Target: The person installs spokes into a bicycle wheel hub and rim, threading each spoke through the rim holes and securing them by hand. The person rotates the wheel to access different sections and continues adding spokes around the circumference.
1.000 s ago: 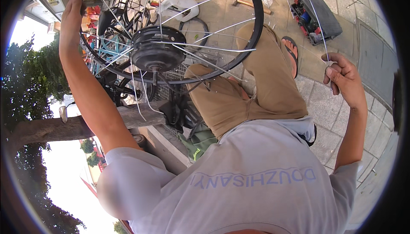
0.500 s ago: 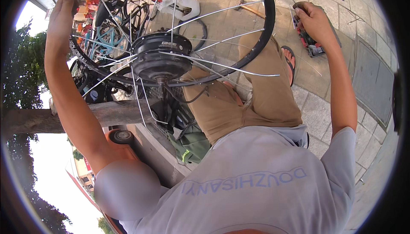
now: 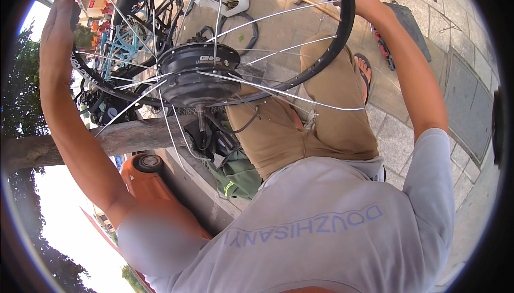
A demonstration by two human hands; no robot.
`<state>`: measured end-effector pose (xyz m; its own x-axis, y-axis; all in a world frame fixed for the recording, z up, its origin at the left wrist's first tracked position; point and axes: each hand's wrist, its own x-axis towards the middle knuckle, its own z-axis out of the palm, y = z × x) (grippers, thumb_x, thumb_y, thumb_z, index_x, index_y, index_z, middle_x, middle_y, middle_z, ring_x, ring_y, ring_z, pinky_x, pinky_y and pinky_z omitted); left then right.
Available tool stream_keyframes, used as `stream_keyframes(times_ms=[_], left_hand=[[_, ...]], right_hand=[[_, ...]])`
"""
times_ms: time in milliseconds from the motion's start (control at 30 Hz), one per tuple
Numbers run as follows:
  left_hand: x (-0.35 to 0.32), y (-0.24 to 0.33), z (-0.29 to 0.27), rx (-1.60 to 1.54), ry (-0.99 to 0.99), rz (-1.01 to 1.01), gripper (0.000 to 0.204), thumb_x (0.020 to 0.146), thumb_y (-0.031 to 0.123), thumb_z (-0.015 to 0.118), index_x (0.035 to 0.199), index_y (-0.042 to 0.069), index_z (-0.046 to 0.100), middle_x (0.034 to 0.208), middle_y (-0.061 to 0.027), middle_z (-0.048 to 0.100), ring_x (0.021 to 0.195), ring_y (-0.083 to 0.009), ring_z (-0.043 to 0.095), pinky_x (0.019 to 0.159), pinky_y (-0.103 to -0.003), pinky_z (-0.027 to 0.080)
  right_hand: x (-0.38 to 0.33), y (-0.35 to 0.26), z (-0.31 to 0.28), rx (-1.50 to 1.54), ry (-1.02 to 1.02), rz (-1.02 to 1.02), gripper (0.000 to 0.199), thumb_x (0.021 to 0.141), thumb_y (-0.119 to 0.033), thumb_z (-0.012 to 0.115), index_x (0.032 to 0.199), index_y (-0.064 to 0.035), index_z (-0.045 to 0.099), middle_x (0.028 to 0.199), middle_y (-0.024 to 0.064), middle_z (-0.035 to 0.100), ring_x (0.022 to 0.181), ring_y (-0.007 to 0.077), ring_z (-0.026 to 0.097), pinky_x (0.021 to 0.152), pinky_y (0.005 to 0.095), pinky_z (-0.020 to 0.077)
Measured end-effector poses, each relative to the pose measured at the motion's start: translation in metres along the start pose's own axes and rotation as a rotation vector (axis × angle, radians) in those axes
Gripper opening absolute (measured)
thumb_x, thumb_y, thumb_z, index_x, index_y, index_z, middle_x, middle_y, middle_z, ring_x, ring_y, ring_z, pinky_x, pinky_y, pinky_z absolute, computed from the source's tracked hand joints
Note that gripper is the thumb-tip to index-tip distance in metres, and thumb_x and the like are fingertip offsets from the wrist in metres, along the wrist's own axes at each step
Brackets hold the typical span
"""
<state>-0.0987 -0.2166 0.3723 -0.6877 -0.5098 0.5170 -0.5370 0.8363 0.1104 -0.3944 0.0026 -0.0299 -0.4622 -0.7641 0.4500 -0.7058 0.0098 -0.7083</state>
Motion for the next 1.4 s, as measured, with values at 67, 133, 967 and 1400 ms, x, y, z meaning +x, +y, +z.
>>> stream_keyframes(times_ms=[67, 133, 967, 1400], left_hand=[[-0.004, -0.004, -0.001, 0.035, 0.002, -0.008, 0.069, 0.101, 0.058, 0.054, 0.149, 0.009, 0.055, 0.136, -0.0115, 0.064, 0.133, -0.0241, 0.055, 0.118, -0.039, 0.031], [0.0, -0.01, -0.001, 0.055, 0.001, 0.007, 0.068, 0.101, 0.055, 0.054, 0.151, 0.009, 0.053, 0.143, -0.0129, 0.061, 0.136, -0.0248, 0.054, 0.119, -0.04, 0.031], [-0.009, 0.009, 0.005, 0.419, 0.187, 0.015, 0.063, 0.106, 0.047, 0.045, 0.152, 0.005, 0.049, 0.157, -0.012, 0.05, 0.148, -0.025, 0.042, 0.123, -0.037, 0.026], [-0.005, 0.012, 0.002, 0.552, 0.012, -0.011, 0.066, 0.105, 0.052, 0.035, 0.135, -0.002, 0.055, 0.121, -0.0239, 0.059, 0.103, -0.0348, 0.054, 0.094, -0.047, 0.041]], right_hand=[[0.009, -0.028, 0.01, 0.184, -0.061, 0.21, 0.037, 0.095, -0.023, 0.055, 0.122, -0.0023, 0.069, 0.089, 0.0193, 0.073, 0.079, 0.0302, 0.072, 0.071, 0.0409, 0.0557], [0.015, -0.04, 0.006, 0.234, -0.128, 0.224, 0.042, 0.095, -0.021, 0.052, 0.126, 0.0041, 0.065, 0.093, 0.021, 0.073, 0.083, 0.0269, 0.074, 0.075, 0.0411, 0.0576], [0.08, -0.04, 0.082, 1.152, -0.051, 0.325, 0.013, 0.094, -0.012, 0.065, 0.094, 0.0009, 0.07, 0.083, 0.0092, 0.07, 0.07, 0.019, 0.068, 0.057, 0.0319, 0.0559], [0.078, -0.038, 0.108, 1.543, -0.312, 0.456, 0.022, 0.102, -0.012, 0.057, 0.106, 0.0082, 0.065, 0.099, 0.018, 0.07, 0.089, 0.0289, 0.072, 0.078, 0.0401, 0.0631]])
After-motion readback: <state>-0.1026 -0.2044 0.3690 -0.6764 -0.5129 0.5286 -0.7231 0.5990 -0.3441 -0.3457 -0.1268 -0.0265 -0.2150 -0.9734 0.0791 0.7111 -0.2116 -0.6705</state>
